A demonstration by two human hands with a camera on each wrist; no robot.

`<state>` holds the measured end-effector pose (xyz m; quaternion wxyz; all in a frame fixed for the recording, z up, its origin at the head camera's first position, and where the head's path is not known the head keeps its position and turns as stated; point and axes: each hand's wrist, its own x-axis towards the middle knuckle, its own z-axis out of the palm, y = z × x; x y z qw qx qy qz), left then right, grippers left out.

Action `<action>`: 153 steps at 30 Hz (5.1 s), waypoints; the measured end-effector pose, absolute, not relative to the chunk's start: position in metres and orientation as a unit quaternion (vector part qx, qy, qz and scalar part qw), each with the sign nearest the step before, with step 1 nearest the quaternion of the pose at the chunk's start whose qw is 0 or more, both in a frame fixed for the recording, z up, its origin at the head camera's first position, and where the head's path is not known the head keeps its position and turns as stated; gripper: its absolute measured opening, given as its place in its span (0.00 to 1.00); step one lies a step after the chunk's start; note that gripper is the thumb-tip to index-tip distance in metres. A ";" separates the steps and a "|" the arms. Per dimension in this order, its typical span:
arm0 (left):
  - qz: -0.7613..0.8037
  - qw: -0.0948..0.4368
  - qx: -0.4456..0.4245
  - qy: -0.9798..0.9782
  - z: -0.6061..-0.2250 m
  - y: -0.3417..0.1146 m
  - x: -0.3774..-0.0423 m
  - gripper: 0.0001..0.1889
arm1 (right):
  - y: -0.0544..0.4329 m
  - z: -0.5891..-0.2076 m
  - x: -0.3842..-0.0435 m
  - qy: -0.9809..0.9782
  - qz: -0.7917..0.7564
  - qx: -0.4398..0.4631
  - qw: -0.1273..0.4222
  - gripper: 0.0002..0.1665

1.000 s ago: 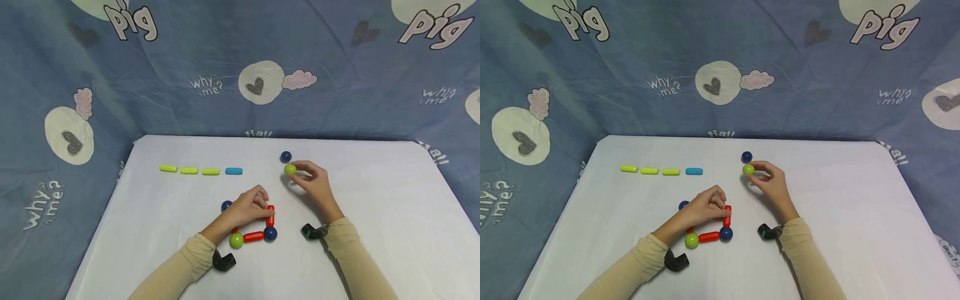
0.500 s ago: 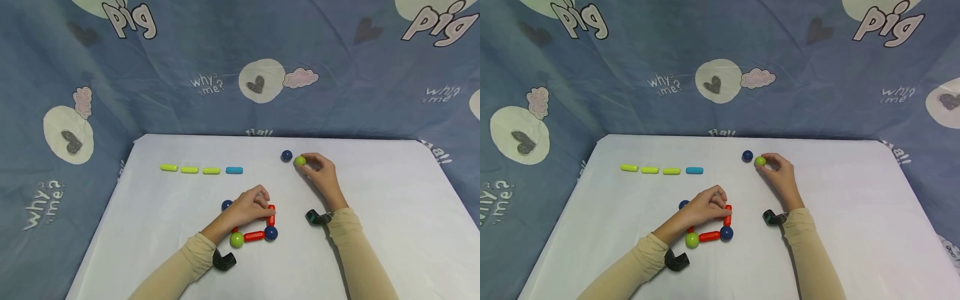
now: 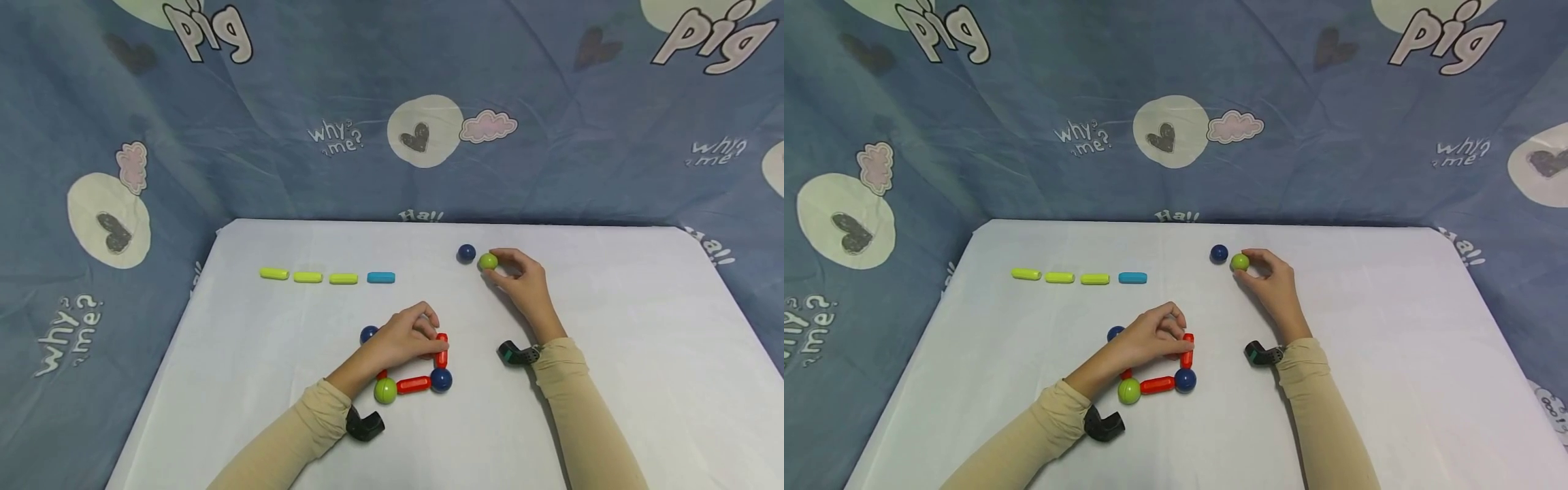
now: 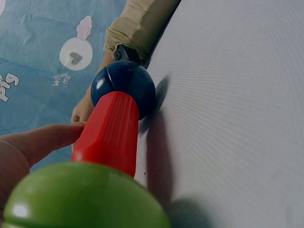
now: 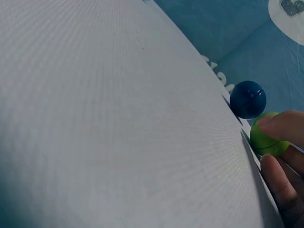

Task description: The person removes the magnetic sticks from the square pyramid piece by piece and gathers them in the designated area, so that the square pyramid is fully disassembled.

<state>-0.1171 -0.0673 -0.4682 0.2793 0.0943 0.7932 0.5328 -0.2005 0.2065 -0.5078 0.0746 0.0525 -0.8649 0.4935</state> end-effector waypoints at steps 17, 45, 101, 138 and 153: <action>0.535 0.280 0.097 0.791 -0.468 -0.068 -0.116 0.18 | 0.207 -0.509 -0.201 -0.860 0.501 0.057 0.074 0.25; 0.544 0.279 0.109 0.783 -0.467 -0.068 -0.116 0.18 | 0.205 -0.508 -0.199 -0.857 0.506 0.058 0.070 0.27; 0.359 0.070 0.158 0.917 -0.432 -0.103 -0.130 0.09 | 0.195 -0.479 -0.185 -0.781 0.610 0.062 0.122 0.17; 0.236 0.059 0.151 0.958 -0.443 -0.113 -0.139 0.15 | 0.131 -0.498 -0.169 -0.805 0.490 0.293 -0.160 0.22; 0.239 0.043 0.202 0.949 -0.446 -0.110 -0.138 0.09 | 0.131 -0.497 -0.168 -0.804 0.492 0.287 -0.170 0.19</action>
